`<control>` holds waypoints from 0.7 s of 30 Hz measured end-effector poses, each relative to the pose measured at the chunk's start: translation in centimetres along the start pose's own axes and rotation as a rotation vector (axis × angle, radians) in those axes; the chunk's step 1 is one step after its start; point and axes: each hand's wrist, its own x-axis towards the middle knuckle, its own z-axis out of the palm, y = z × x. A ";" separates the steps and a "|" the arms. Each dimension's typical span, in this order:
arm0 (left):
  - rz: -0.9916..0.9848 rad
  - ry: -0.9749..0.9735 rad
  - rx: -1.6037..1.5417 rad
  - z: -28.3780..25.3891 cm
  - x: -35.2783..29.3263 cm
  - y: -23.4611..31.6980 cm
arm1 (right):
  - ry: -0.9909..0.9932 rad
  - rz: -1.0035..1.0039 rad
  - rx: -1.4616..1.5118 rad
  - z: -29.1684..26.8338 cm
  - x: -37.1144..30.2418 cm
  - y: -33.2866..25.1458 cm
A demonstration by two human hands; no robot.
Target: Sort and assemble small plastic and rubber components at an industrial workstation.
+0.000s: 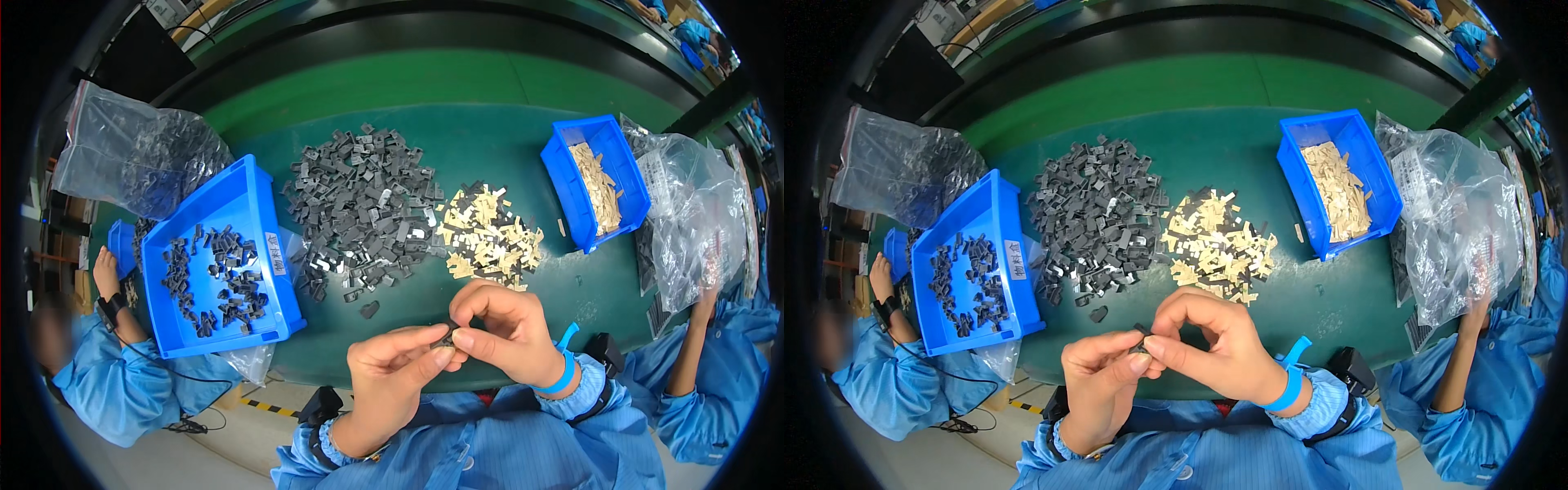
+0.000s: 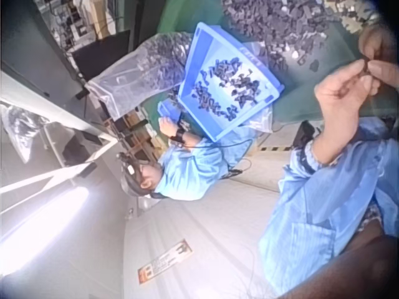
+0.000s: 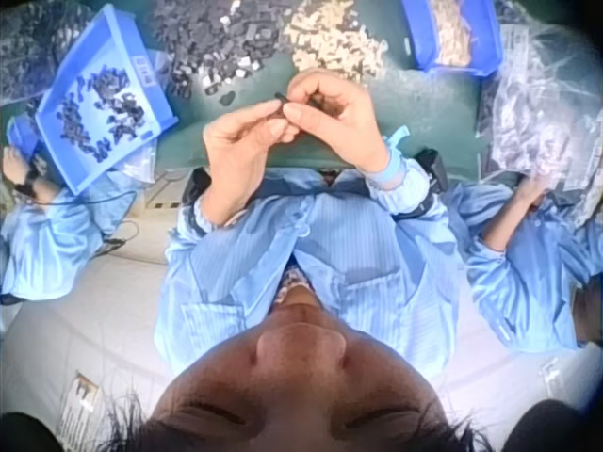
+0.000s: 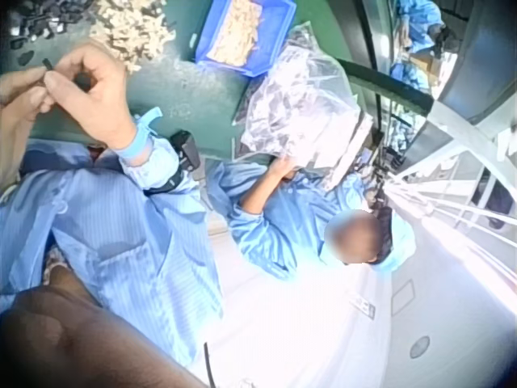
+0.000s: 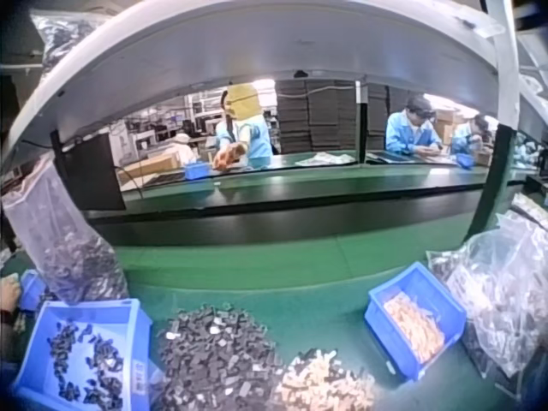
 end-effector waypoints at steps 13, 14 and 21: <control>-0.082 0.041 -0.057 -0.2 0.3 -0.4 | -0.077 0.186 0.277 -0.4 0.3 -0.1; -0.063 0.017 -0.024 -0.2 0.3 -0.4 | -0.075 0.187 0.278 -0.6 0.4 0.0; 0.001 -0.044 0.155 0.0 0.8 0.3 | -0.169 0.299 0.490 -1.2 0.4 0.6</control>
